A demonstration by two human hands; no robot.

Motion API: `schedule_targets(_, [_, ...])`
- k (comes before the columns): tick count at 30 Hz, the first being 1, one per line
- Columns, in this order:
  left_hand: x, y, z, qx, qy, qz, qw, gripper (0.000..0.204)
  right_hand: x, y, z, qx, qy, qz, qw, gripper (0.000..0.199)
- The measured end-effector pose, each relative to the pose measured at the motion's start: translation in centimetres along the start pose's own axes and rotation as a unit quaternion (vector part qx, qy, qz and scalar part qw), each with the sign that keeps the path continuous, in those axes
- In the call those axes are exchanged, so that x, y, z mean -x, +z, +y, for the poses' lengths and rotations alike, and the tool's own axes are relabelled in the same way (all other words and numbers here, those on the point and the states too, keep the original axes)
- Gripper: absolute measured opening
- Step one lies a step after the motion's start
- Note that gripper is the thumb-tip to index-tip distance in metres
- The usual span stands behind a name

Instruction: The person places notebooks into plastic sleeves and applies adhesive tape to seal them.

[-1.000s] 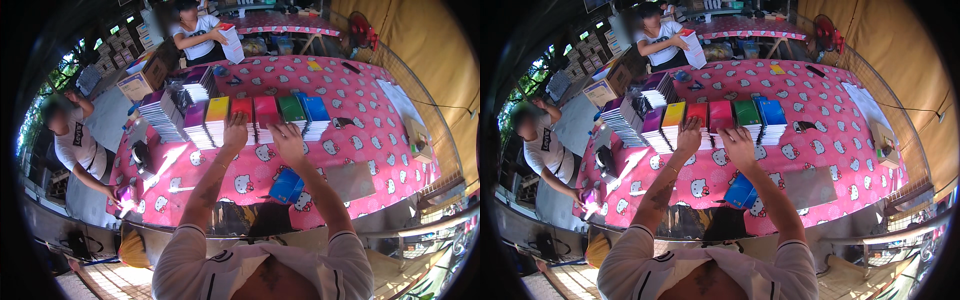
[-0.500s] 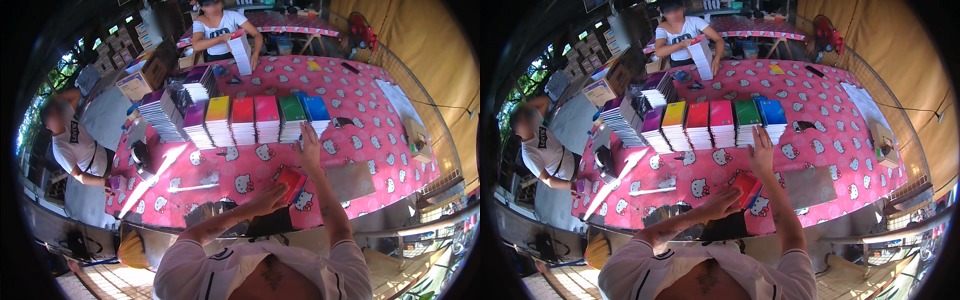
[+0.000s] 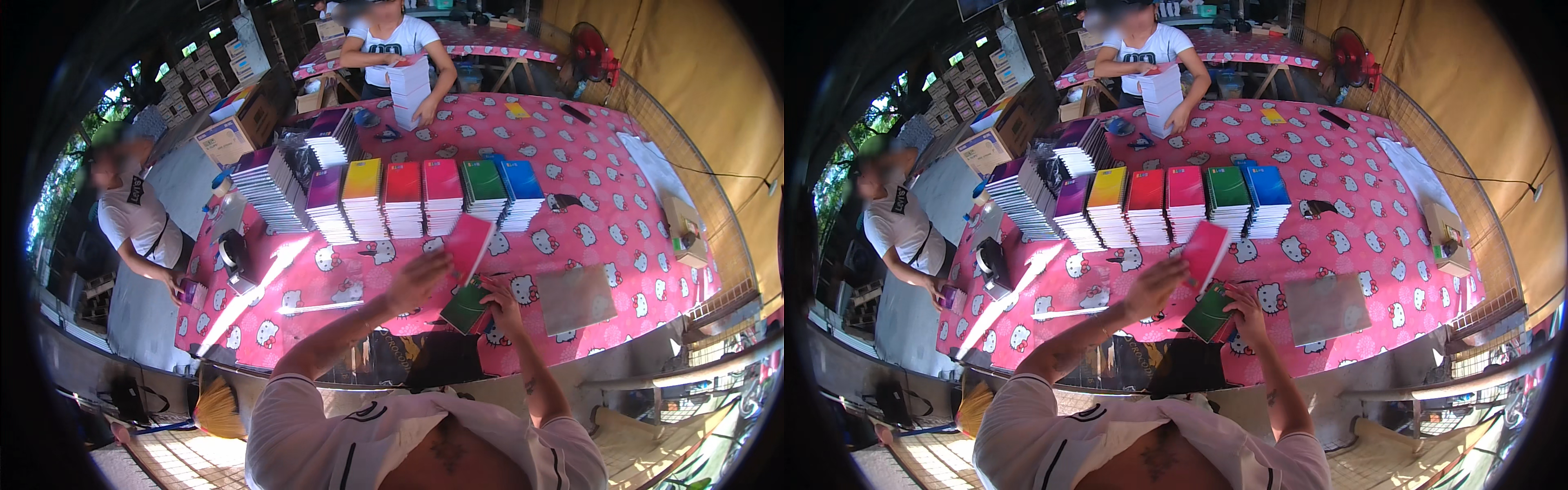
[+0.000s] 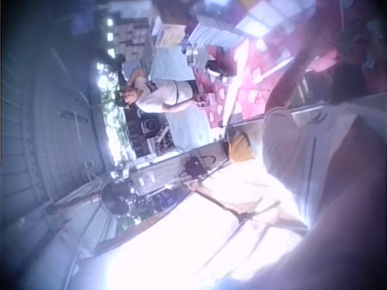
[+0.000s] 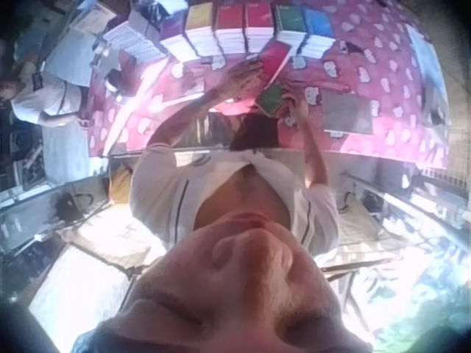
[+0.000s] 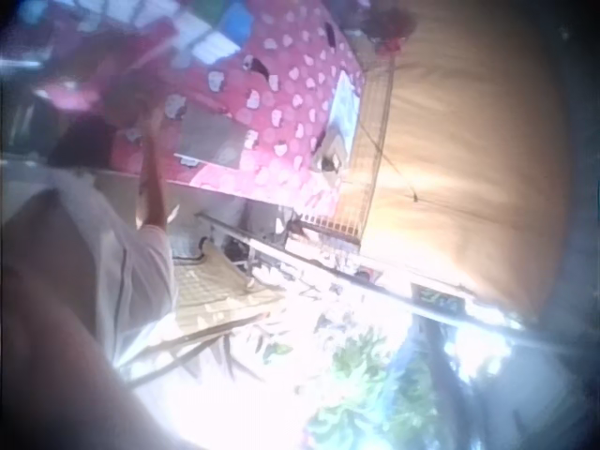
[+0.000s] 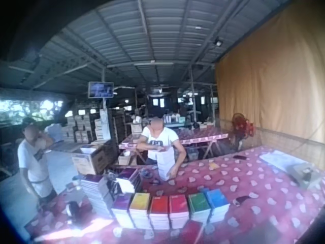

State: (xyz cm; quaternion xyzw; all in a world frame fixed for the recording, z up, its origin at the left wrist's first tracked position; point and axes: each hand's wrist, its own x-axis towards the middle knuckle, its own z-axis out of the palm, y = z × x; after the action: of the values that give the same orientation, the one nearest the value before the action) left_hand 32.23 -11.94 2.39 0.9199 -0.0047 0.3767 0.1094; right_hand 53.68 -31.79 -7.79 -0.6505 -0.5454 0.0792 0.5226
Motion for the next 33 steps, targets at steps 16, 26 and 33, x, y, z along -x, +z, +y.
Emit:
schedule_targets(16, [-1.6,-7.2,-7.5,-0.084,-0.038,0.009,0.996,0.024,-9.0,6.3,-12.1,-0.59,0.352,0.012,0.726,0.031])
schedule_targets(26, [0.2,-10.0,-13.2,-0.293,-0.16,-0.042,0.942,0.038,-1.1,3.9,-7.8,0.026,0.278,0.146,0.949,0.059])
schedule_targets(33, [7.3,3.6,6.9,0.054,0.012,-0.184,0.981,0.051,3.2,5.6,-0.6,0.049,0.276,0.176,0.944,0.057])
